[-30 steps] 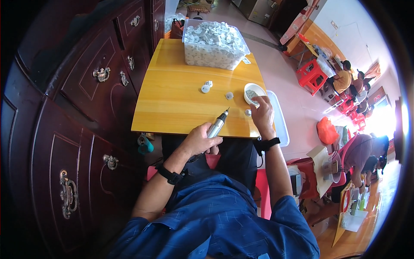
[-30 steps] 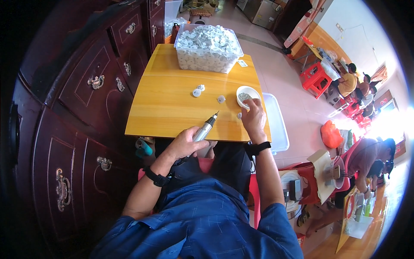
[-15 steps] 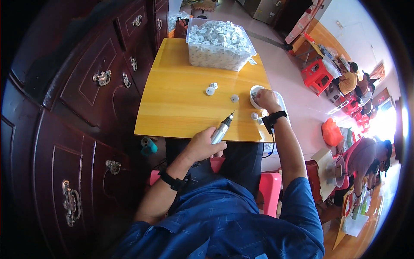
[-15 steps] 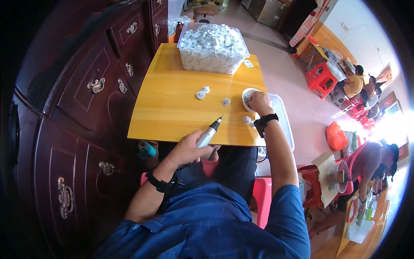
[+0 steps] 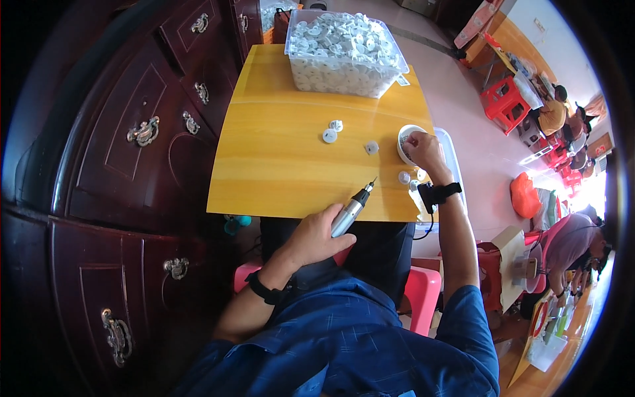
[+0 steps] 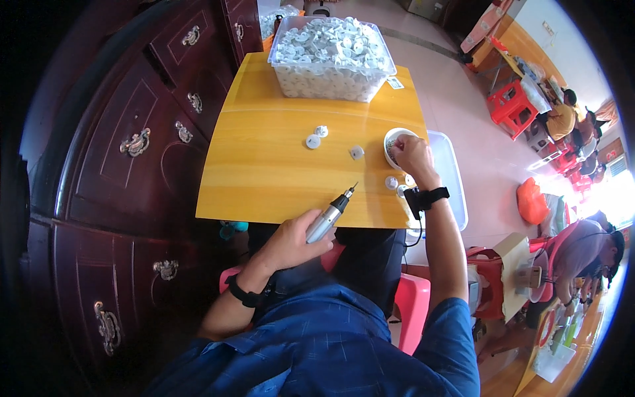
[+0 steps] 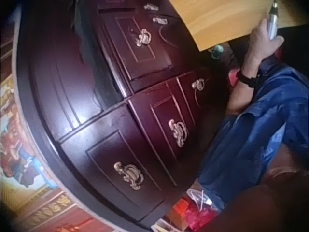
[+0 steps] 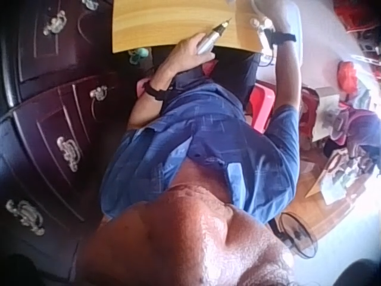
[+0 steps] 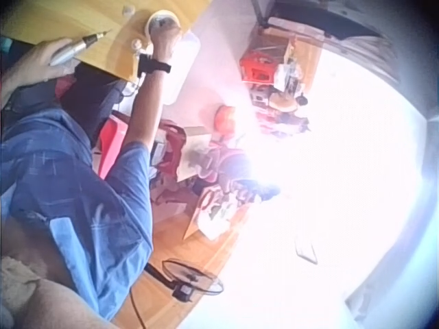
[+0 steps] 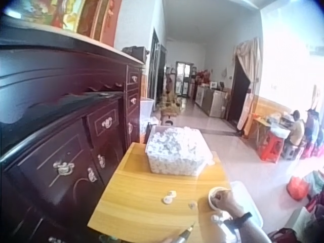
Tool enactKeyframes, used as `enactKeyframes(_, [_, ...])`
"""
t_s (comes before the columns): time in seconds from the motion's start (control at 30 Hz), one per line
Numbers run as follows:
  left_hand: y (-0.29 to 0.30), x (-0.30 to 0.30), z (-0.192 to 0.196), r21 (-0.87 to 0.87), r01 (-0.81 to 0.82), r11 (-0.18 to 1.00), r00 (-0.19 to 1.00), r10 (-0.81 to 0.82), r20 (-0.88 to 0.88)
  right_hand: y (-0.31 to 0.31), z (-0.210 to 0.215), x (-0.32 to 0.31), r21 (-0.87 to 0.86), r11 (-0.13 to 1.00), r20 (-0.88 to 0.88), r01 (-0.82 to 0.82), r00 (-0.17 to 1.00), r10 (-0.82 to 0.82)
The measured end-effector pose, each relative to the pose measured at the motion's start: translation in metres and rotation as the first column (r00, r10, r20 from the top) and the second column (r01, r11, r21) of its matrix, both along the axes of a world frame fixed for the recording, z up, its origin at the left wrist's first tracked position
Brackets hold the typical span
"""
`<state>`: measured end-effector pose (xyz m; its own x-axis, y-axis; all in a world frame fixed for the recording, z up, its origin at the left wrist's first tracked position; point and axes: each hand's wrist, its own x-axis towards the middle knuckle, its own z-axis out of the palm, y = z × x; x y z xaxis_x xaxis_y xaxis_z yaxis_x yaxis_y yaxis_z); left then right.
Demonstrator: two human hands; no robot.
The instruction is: Polishing small plastic shoe components using a hand-held rotary tool.
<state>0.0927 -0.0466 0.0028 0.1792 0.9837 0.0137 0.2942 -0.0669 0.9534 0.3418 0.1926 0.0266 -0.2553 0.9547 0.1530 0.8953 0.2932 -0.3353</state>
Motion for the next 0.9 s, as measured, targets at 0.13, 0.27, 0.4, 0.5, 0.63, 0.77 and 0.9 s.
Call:
enactKeyframes(0.13, [0.002,-0.002,-0.002,0.030,0.011,0.999,0.999,-0.012,0.047,-0.008,0.002,-0.004,0.080,0.997,-0.226,-0.010,0.974,0.028])
enactKeyframes(0.27, [0.010,-0.003,0.004,-0.027,0.030,0.999,0.999,-0.029,0.040,-0.022,0.015,-0.009,-0.216,0.976,-0.666,-0.041,0.737,-0.116])
enactKeyframes(0.4, [0.023,0.003,0.023,-0.001,-0.003,1.000,0.996,0.003,0.092,-0.036,0.022,-0.013,-0.278,0.943,-0.859,-0.182,0.486,-0.159])
enactKeyframes(0.5, [0.033,0.005,0.031,0.057,0.001,0.998,0.993,-0.007,0.116,-0.040,0.019,-0.013,-0.285,0.926,-0.921,-0.248,0.337,-0.193])
enactKeyframes(0.63, [0.036,0.003,0.024,-0.133,0.049,0.990,0.984,-0.025,0.177,-0.046,0.018,-0.016,-0.264,0.917,-0.949,-0.300,0.252,-0.191])
enactKeyframes(0.77, [0.029,0.002,0.012,-0.095,0.071,0.993,0.983,-0.054,0.173,-0.059,0.016,-0.023,-0.317,0.916,-0.925,-0.245,0.294,-0.242])
enactKeyframes(0.9, [0.027,0.007,0.013,-0.115,0.035,0.993,0.968,-0.005,0.249,-0.074,0.003,-0.024,-0.345,0.899,-0.913,-0.270,0.317,-0.255])
